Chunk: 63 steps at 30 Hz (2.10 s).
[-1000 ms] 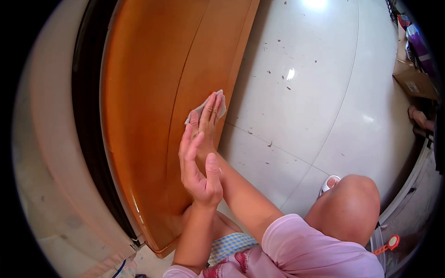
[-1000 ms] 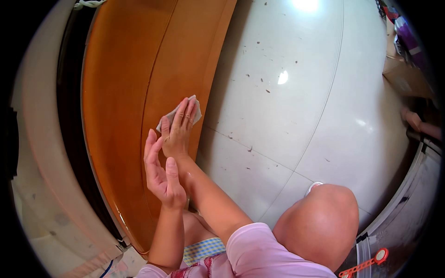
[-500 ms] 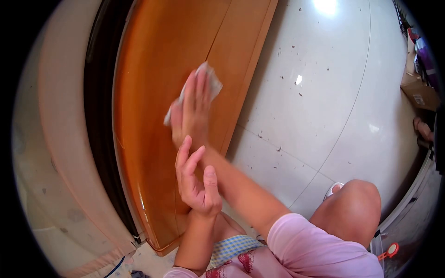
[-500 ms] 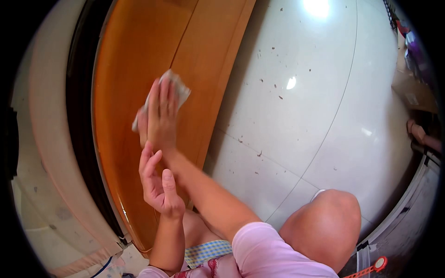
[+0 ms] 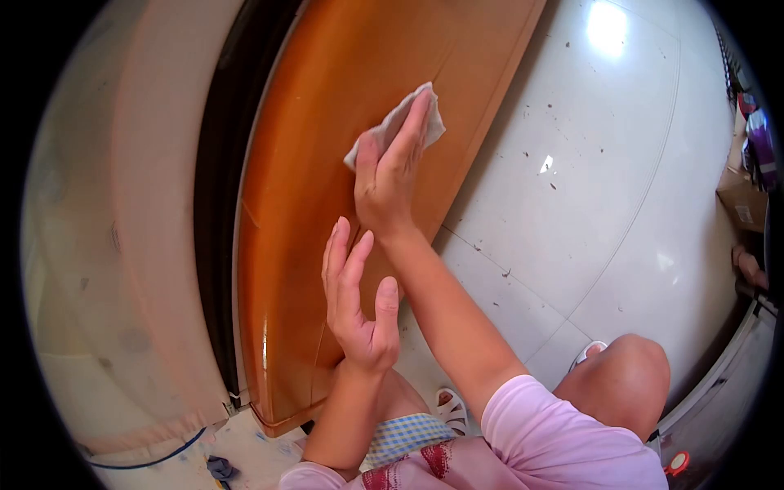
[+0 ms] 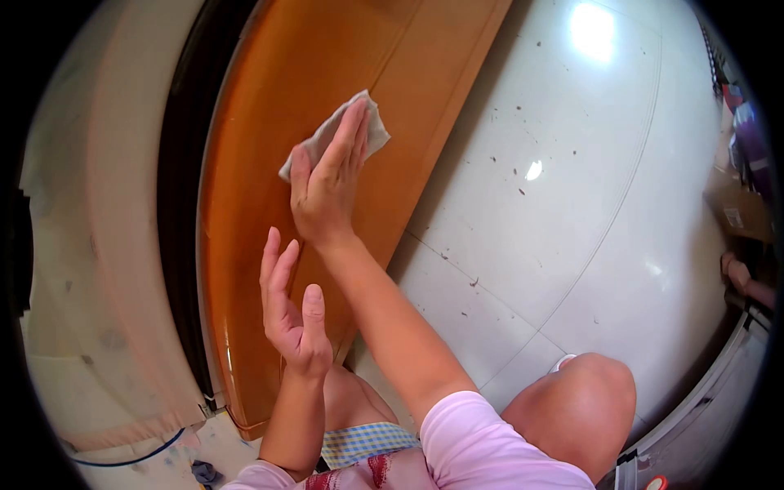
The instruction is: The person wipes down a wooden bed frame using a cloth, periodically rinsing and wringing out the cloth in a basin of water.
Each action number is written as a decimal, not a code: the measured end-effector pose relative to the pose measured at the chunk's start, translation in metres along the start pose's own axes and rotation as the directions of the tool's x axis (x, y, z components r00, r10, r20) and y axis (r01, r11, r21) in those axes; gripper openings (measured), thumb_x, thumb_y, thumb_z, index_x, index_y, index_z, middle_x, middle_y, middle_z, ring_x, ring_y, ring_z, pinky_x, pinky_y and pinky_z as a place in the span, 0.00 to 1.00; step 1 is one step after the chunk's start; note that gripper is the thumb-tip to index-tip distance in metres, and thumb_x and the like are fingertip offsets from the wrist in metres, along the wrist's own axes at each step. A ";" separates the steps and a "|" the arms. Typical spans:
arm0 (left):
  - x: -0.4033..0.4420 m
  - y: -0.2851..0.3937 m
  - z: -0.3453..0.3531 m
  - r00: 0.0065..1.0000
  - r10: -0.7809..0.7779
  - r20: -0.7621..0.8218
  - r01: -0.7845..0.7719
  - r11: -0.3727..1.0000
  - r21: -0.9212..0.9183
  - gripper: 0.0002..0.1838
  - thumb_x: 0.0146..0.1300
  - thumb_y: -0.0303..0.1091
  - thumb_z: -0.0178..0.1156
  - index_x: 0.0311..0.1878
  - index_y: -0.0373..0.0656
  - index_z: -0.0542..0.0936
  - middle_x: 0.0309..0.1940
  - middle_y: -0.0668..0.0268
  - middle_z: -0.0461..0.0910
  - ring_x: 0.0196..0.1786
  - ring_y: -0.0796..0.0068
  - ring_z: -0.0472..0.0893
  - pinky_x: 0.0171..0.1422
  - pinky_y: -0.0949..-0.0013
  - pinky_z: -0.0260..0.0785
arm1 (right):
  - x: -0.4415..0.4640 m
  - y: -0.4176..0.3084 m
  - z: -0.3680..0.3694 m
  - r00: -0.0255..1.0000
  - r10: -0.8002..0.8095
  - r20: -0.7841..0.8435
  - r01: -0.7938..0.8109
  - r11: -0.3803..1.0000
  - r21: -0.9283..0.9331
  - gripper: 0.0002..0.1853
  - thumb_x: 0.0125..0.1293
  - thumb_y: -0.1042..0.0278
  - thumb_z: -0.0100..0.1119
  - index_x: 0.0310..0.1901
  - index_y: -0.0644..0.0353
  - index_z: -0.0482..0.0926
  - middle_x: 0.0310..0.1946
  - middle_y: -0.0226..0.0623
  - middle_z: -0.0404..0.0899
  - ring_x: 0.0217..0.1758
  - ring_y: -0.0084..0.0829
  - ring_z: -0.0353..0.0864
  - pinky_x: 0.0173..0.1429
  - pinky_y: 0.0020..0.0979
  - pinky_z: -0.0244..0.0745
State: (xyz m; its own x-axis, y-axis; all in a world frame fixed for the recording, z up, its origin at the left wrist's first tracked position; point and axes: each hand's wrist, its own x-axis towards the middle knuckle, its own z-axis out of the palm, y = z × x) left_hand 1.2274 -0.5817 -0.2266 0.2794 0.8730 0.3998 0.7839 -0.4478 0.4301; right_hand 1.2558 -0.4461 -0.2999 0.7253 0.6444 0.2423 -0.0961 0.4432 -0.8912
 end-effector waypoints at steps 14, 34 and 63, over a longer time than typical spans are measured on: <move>0.020 0.006 -0.011 0.997 0.025 0.080 -0.035 0.992 0.120 0.21 0.57 0.23 0.57 0.56 0.35 0.78 0.66 0.50 0.67 0.70 0.50 0.65 0.74 0.56 0.54 | 0.017 -0.011 0.003 0.990 -0.116 0.078 0.131 0.966 -0.223 0.35 0.71 0.58 0.43 0.72 0.70 0.47 0.75 0.56 0.40 0.78 0.55 0.40 0.77 0.52 0.40; 0.034 0.004 -0.058 0.988 0.100 -0.118 -0.106 0.993 -0.047 0.16 0.53 0.19 0.58 0.47 0.36 0.81 0.57 0.49 0.76 0.62 0.47 0.73 0.67 0.54 0.64 | -0.010 -0.058 0.006 0.764 -0.451 0.462 0.606 0.747 -0.272 0.28 0.64 0.70 0.50 0.67 0.60 0.66 0.70 0.40 0.62 0.74 0.46 0.57 0.77 0.45 0.50; 0.095 -0.005 -0.045 0.985 0.022 -0.170 0.016 0.975 0.221 0.22 0.62 0.29 0.50 0.60 0.38 0.72 0.62 0.52 0.71 0.67 0.44 0.66 0.75 0.49 0.51 | 0.063 -0.086 0.014 0.373 -0.297 0.879 0.858 0.471 -0.205 0.28 0.62 0.60 0.49 0.62 0.65 0.70 0.65 0.43 0.67 0.73 0.40 0.58 0.78 0.41 0.42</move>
State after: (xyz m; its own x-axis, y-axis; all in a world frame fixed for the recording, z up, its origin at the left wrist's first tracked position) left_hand 1.2255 -0.5050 -0.1541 0.1984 0.8174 0.5408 0.8914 -0.3799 0.2471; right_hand 1.2998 -0.4350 -0.2022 -0.3004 0.6567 0.6917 0.7165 0.6341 -0.2909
